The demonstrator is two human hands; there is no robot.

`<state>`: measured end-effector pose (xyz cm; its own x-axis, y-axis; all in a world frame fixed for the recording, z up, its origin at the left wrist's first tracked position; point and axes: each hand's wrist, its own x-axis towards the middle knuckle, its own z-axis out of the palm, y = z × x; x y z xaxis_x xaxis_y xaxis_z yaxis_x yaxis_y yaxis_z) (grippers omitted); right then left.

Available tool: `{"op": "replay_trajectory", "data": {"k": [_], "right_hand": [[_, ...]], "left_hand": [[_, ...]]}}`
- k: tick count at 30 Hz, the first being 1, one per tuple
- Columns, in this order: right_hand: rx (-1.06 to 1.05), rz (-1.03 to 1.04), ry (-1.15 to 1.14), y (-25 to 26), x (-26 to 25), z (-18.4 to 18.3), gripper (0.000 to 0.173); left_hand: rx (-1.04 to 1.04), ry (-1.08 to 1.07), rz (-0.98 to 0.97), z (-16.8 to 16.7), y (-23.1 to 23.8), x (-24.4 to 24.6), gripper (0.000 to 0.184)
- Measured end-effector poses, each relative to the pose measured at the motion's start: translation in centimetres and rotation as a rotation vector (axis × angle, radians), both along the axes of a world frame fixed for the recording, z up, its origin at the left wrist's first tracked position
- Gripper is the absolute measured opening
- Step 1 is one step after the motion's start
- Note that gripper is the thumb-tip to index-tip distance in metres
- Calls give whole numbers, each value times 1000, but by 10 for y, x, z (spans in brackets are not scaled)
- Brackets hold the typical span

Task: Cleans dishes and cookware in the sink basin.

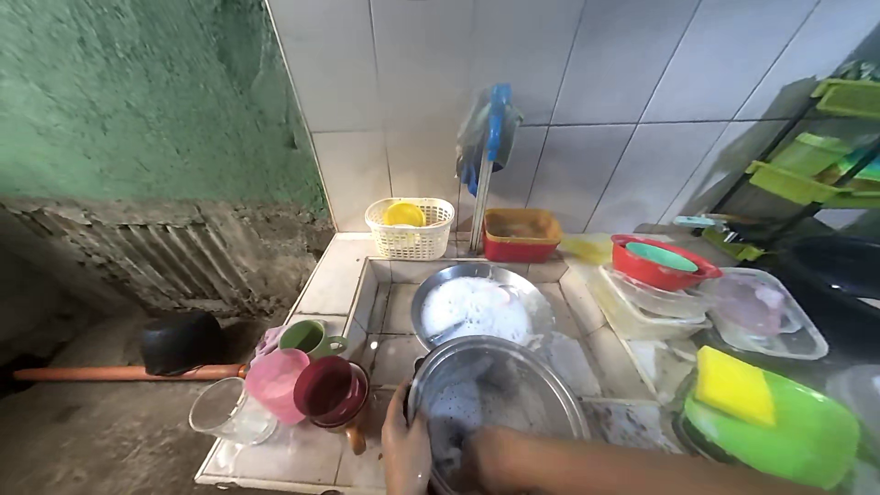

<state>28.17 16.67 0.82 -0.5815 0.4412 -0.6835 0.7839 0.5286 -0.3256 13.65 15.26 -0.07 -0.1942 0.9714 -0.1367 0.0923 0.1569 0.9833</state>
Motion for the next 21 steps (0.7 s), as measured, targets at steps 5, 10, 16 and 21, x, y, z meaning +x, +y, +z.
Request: {"op": "replay_trajectory", "data": {"k": [5,10,16,21], "right_hand": [[184,-215,-49,20,-23,-3,32],[187,-641,-155,42,-24,7,40],[99,-743,-475,44,-1,15,34],[174,-680,-272,47,-12,10,38]], "left_hand": [[-3,57,-61,-2,4,-3,44],[5,45,-47,-4,5,-2,46],[11,10,7,-3,-2,3,46],[-12,100,-81,0,2,-3,49]]}}
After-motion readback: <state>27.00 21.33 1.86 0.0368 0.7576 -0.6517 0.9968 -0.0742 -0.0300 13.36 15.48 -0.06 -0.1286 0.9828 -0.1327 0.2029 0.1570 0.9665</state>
